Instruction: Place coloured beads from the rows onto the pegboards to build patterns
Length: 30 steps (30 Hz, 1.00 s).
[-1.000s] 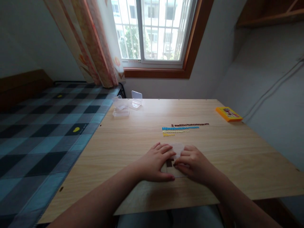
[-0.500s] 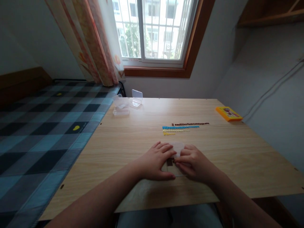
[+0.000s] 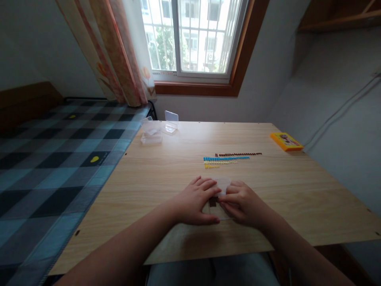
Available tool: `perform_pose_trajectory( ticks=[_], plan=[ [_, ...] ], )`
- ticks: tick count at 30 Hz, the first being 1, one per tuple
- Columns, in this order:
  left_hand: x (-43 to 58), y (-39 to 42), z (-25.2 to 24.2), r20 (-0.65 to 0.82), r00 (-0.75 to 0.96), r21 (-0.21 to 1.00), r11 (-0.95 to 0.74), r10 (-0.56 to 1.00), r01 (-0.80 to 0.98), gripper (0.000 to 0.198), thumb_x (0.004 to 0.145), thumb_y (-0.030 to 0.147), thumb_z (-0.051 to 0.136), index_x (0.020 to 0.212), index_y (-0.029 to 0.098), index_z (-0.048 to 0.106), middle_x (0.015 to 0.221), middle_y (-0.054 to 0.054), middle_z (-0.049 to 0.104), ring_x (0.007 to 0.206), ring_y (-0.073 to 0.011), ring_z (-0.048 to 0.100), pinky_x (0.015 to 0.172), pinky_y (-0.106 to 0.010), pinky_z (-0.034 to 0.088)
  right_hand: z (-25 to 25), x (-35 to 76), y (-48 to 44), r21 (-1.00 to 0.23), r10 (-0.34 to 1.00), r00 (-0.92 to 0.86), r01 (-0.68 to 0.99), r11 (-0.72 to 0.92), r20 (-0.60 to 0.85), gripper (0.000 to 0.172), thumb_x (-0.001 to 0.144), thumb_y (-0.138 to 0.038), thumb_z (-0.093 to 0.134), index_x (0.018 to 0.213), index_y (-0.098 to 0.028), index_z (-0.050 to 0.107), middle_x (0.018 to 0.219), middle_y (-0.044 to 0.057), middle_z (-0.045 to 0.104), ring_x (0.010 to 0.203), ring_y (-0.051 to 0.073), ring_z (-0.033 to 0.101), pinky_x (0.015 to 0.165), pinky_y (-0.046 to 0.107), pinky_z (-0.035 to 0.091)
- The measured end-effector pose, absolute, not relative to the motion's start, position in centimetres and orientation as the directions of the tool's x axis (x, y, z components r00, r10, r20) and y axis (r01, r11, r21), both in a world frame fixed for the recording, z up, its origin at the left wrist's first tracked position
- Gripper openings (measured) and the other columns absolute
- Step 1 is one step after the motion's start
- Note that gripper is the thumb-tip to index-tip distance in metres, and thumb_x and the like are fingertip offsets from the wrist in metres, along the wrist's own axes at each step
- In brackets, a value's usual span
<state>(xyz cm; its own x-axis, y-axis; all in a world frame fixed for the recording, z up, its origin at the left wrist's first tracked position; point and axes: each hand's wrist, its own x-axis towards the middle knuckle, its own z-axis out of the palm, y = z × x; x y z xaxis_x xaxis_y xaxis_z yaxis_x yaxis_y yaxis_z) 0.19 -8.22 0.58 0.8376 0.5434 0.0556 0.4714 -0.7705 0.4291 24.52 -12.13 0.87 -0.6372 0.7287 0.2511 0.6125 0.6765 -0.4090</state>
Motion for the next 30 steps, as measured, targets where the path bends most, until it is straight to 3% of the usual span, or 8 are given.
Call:
perform_pose_trajectory(
  ticks=[8, 12, 21, 30],
  plan=[
    [0.1, -8.1, 0.5, 0.06, 0.844, 0.42, -0.78, 0.533, 0.463, 0.089, 0.08, 0.075, 0.066, 0.149, 0.021, 0.053, 0.159, -0.017, 0.046, 0.148, -0.0393, 0.039, 0.126, -0.059, 0.02, 0.7, 24.6, -12.2, -0.422, 0.725, -0.629, 0.598, 0.681, 0.28, 0.02, 0.093, -0.017, 0.059, 0.098, -0.024, 0.077, 0.079, 0.004, 0.067, 0.08, 0.021, 0.057, 0.08, 0.038, 0.041],
    [0.2, -8.2, 0.6, 0.061, 0.841, 0.423, -0.777, 0.537, 0.465, 0.087, 0.079, 0.074, 0.068, 0.148, 0.022, 0.053, 0.159, -0.016, 0.046, 0.148, -0.039, 0.039, 0.126, -0.059, 0.02, 0.7, 24.7, -12.2, -0.427, 0.701, -0.604, 0.558, 0.712, 0.378, 0.019, 0.095, -0.018, 0.059, 0.1, -0.023, 0.077, 0.079, 0.004, 0.068, 0.079, 0.021, 0.058, 0.079, 0.038, 0.042],
    [0.2, -8.1, 0.9, 0.02, 0.844, 0.416, -0.772, 0.537, 0.481, 0.09, 0.08, 0.073, 0.069, 0.151, 0.022, 0.051, 0.161, -0.017, 0.043, 0.15, -0.039, 0.037, 0.126, -0.06, 0.02, 0.5, 25.6, -11.7, -0.474, 0.668, -0.23, 0.546, 0.691, 0.708, 0.018, 0.095, -0.014, 0.063, 0.102, -0.023, 0.076, 0.07, 0.001, 0.062, 0.069, 0.018, 0.055, 0.065, 0.033, 0.045],
    [0.2, -7.9, 0.8, 0.028, 0.841, 0.425, -0.768, 0.54, 0.479, 0.09, 0.079, 0.071, 0.071, 0.151, 0.022, 0.051, 0.161, -0.017, 0.044, 0.149, -0.04, 0.038, 0.126, -0.062, 0.02, -1.8, 26.6, -9.9, -0.626, 0.763, -0.027, 0.552, 0.55, 0.646, 0.014, 0.097, -0.021, 0.061, 0.095, -0.024, 0.075, 0.084, 0.003, 0.071, 0.077, 0.02, 0.063, 0.068, 0.034, 0.05]
  ],
)
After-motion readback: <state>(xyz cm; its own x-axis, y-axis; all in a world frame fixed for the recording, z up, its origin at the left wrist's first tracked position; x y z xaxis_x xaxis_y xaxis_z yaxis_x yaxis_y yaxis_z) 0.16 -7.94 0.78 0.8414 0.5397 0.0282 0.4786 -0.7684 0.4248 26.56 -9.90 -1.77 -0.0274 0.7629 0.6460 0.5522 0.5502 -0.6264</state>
